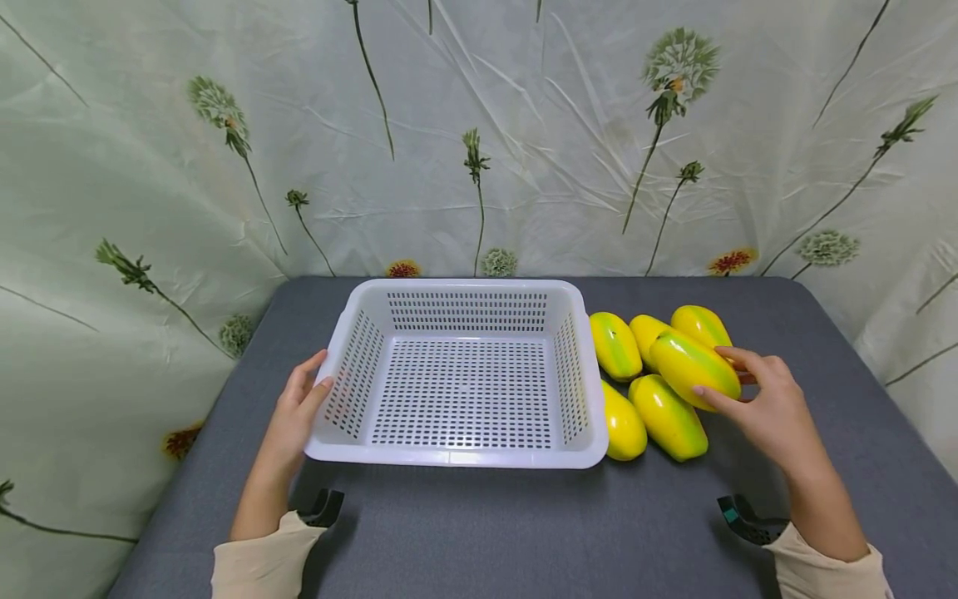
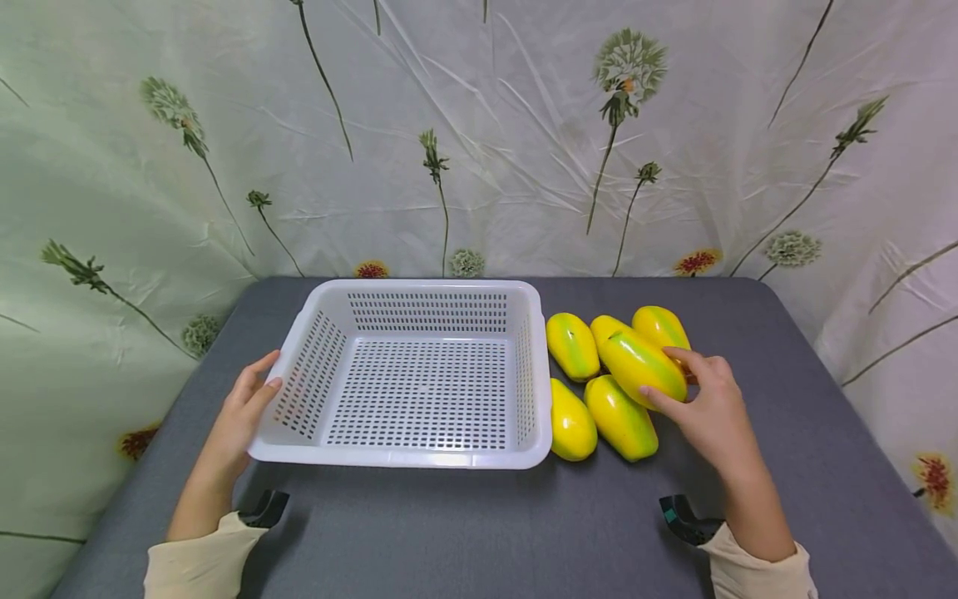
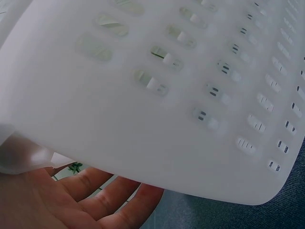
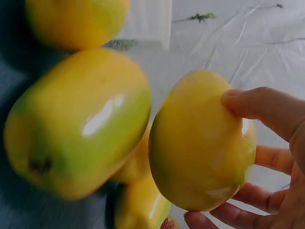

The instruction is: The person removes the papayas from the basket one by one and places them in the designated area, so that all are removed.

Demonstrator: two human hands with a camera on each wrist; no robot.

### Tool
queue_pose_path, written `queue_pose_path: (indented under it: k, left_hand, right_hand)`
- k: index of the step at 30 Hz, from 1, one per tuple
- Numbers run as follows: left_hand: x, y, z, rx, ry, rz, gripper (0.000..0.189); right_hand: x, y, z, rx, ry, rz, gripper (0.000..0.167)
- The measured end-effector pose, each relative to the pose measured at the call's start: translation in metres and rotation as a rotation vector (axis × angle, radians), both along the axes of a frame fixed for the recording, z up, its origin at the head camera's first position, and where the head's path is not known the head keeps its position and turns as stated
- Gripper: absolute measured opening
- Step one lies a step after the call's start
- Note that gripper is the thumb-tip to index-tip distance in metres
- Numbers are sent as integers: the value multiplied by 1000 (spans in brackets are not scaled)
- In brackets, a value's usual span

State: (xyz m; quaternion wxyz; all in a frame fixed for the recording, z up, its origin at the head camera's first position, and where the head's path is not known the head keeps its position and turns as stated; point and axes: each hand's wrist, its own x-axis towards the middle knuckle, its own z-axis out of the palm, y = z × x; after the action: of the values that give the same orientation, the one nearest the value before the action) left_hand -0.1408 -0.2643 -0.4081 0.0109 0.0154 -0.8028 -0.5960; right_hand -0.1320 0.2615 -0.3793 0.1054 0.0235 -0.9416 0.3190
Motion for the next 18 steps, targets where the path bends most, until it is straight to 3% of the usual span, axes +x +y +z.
queue_pose_path:
  k: [9,18]
  left_hand:
    - [0,0,0,10,-1,1,54]
    - [1,0,0,10,14,-6,54]
  right_hand:
    - [11,20,-10,46,-90,-84,66]
    - [16,30,-19,100,-205,-92,71]
